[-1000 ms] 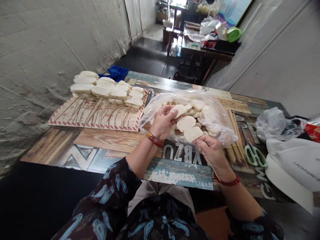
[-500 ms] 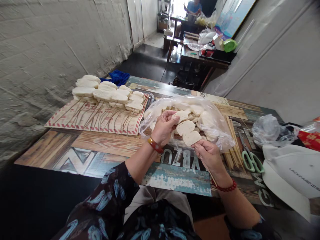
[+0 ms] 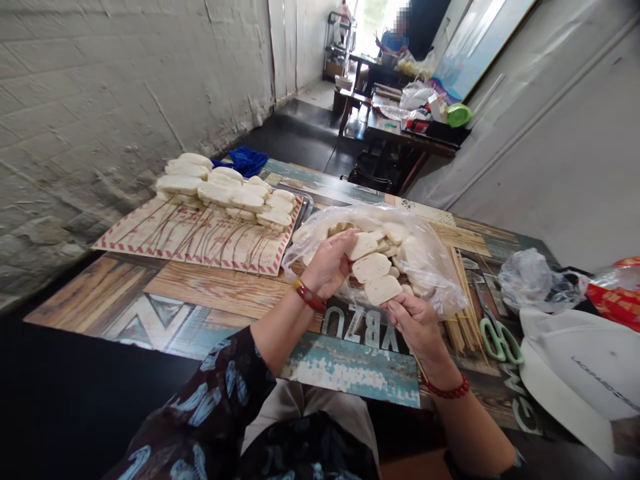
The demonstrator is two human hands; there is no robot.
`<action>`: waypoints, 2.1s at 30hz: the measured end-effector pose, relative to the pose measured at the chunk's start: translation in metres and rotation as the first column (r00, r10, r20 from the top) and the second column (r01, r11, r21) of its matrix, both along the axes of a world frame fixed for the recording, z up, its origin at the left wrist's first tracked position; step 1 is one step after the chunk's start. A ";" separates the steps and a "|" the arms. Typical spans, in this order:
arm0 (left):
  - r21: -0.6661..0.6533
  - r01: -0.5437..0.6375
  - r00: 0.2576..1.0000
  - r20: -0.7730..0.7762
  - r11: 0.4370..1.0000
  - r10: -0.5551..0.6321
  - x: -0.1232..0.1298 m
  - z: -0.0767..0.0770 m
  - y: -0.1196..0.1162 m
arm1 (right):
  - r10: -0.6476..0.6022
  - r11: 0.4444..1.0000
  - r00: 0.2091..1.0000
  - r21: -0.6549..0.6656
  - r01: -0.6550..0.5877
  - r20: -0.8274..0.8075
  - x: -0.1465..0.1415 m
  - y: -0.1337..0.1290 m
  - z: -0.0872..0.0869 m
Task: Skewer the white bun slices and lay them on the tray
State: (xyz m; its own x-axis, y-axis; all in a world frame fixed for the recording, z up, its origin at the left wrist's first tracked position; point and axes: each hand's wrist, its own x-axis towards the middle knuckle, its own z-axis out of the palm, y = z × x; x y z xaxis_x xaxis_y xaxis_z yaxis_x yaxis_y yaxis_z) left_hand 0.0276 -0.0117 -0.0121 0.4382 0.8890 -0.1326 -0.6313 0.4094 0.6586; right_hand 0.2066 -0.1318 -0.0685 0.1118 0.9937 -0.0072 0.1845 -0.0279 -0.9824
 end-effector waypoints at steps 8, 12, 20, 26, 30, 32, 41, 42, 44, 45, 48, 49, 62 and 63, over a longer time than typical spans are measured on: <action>0.153 0.004 0.999 -0.043 0.988 0.003 0.000 0.000 -0.005 | -0.014 0.996 0.983 0.084 -0.001 0.184 -0.001 0.000 0.001; 0.158 -0.022 0.997 -0.064 0.987 0.033 0.002 0.001 -0.008 | -0.030 0.990 0.974 0.142 -0.002 0.223 0.000 -0.001 -0.004; 0.204 -0.044 0.995 -0.082 0.978 0.062 0.003 0.004 -0.017 | -0.028 0.988 0.974 0.156 -0.007 0.223 0.002 -0.001 -0.013; 0.231 -0.030 0.994 -0.096 0.973 0.054 0.003 0.008 -0.023 | -0.024 0.986 0.974 0.167 -0.014 0.224 0.002 -0.001 -0.015; 0.249 -0.013 0.991 -0.125 0.968 0.045 0.002 0.011 -0.027 | -0.025 0.982 0.971 0.187 -0.021 0.238 0.003 -0.001 -0.017; 0.265 -0.005 0.989 -0.143 0.964 0.045 0.001 0.011 -0.028 | -0.033 0.978 0.971 0.208 -0.018 0.238 0.004 -0.001 -0.018; 0.397 0.005 0.956 -0.272 0.918 0.112 -0.004 0.016 -0.035 | -0.049 0.959 0.950 0.279 -0.040 0.307 -0.002 -0.003 -0.005; 0.416 0.005 0.950 -0.286 0.910 0.125 -0.005 0.017 -0.036 | -0.041 0.959 0.952 0.280 -0.048 0.302 -0.001 -0.004 -0.005; 0.451 0.009 0.944 -0.299 0.893 0.142 -0.007 0.019 -0.038 | -0.033 0.958 0.957 0.281 -0.052 0.289 0.000 -0.006 -0.007; 0.466 0.011 0.945 -0.295 0.885 0.143 -0.008 0.020 -0.039 | -0.033 0.958 0.959 0.284 -0.051 0.282 0.001 -0.007 -0.008; 0.489 0.011 0.961 -0.247 0.872 0.126 -0.011 0.021 -0.041 | -0.025 0.955 0.963 0.291 -0.056 0.268 0.002 -0.010 -0.009; 0.489 0.010 0.965 -0.232 0.872 0.120 -0.012 0.021 -0.041 | -0.017 0.955 0.964 0.289 -0.063 0.266 0.002 -0.010 -0.009; 0.411 0.022 0.970 -0.231 0.911 0.081 -0.010 0.026 -0.048 | -0.056 0.958 0.947 0.283 -0.038 0.316 -0.005 -0.012 0.007; 0.417 0.029 0.968 -0.237 0.908 0.078 -0.010 0.027 -0.048 | -0.057 0.958 0.946 0.283 -0.038 0.319 -0.004 -0.012 0.007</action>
State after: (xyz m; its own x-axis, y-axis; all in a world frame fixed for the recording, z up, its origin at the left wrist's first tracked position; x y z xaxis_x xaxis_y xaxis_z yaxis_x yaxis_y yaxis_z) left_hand 0.0171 -0.0600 0.0144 0.4173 0.8962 0.1507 -0.4362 0.0520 0.8984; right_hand 0.2021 -0.1440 -0.0614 0.0703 0.9481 0.3101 0.4920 0.2375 -0.8376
